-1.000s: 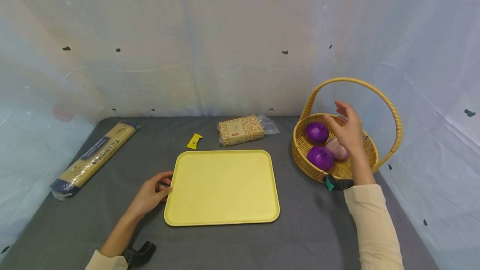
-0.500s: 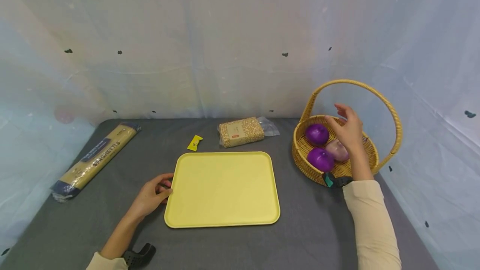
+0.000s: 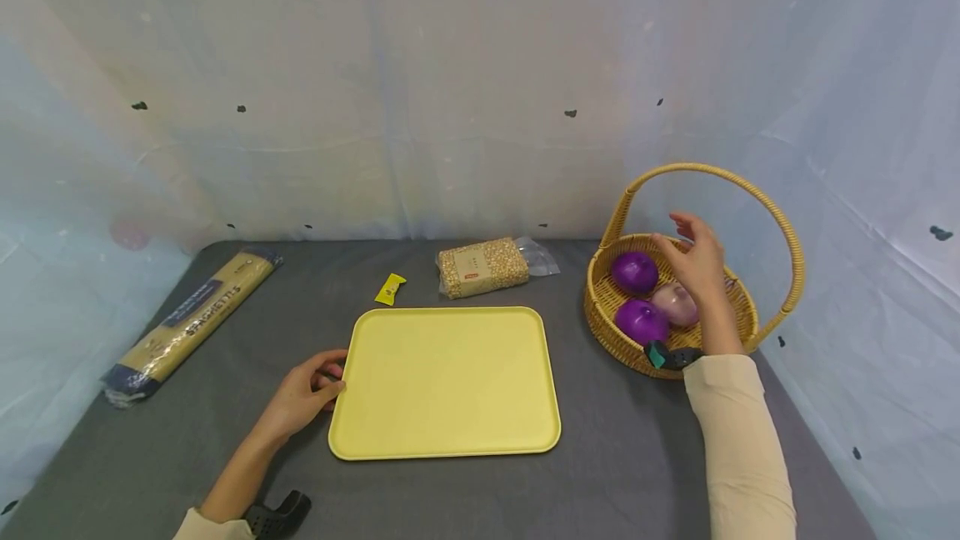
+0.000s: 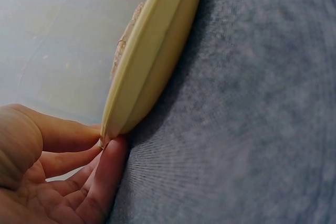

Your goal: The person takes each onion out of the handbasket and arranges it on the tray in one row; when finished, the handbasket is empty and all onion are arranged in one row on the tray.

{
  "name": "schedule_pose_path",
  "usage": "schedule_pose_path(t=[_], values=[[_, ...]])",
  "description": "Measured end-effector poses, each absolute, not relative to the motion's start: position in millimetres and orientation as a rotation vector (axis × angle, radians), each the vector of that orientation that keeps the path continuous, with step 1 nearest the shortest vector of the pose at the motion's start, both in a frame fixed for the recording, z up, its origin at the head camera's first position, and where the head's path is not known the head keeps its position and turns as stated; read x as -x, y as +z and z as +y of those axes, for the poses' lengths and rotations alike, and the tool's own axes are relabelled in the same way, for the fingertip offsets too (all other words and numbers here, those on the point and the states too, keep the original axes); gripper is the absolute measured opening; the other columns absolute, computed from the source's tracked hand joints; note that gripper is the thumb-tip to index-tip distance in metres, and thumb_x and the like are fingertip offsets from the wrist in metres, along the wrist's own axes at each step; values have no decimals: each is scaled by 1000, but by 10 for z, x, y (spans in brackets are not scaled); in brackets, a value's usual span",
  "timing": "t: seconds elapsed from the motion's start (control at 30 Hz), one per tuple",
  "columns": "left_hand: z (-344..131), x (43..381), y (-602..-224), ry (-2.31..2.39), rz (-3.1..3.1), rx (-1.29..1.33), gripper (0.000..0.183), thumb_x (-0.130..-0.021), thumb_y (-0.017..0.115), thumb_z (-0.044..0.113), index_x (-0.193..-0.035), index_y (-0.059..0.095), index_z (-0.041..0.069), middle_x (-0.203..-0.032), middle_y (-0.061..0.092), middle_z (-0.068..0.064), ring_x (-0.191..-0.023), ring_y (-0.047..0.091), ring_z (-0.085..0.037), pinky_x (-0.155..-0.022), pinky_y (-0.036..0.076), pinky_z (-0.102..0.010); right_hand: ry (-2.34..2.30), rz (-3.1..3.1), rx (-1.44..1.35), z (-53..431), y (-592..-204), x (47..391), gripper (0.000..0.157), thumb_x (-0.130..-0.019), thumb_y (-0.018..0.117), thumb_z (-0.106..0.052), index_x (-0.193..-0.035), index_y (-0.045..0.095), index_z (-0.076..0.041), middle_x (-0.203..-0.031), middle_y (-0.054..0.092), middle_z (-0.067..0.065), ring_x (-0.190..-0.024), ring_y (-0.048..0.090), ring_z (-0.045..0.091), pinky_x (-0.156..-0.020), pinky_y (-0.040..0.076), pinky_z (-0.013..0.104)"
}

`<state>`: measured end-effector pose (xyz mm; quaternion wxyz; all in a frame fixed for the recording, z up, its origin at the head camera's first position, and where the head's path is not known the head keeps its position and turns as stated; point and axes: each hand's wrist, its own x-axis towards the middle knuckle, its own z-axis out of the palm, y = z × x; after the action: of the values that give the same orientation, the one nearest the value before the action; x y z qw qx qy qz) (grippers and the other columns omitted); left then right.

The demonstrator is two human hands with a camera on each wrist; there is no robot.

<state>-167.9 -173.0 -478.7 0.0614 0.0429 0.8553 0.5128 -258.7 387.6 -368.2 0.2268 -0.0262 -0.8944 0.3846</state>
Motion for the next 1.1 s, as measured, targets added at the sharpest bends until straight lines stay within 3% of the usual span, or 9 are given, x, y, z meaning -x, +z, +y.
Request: schedule_pose_path(t=[0.2,0.63,0.87,1.03,1.1], values=[[-1731,1685,-4793,1564,2587,-129,45,-87,62,-1,-130,50,3,-99,54,-14,-74,58,-18,-56,51,-26,1035,-2495,98,3892,-3683,2629,55,-91,60,-29,-135,45,0,-134,46,23,-120,45,39,-98,42,42],[-1734,1676,-4811,1568,2574,-110,46,-86,61,-2,-131,50,3,-99,53,-13,-74,58,-17,-57,52,-27,1021,-2509,75,3922,-3742,2721,53,-90,61,-28,-131,47,3,-130,48,26,-118,46,41,-95,41,50],[-1720,1677,-4798,1566,2571,-107,47,-86,61,-2,-131,50,4,-98,53,-13,-74,58,-18,-56,52,-27,1018,-2522,87,3937,-3812,2760,51,-89,63,-25,-127,49,5,-126,49,24,-115,46,39,-94,46,30],[-1719,1680,-4801,1563,2571,-102,47,-86,61,-2,-131,50,4,-97,53,-12,-74,57,-18,-56,52,-27,1018,-2524,77,3940,-3850,2799,51,-89,63,-25,-127,49,6,-126,49,26,-116,46,40,-95,43,44],[-1720,1679,-4800,1562,2574,-107,47,-86,61,-2,-131,50,4,-97,53,-12,-74,57,-18,-56,52,-27,1014,-2525,73,3937,-3855,2812,50,-89,63,-24,-127,49,6,-126,49,27,-116,47,41,-95,43,44]])
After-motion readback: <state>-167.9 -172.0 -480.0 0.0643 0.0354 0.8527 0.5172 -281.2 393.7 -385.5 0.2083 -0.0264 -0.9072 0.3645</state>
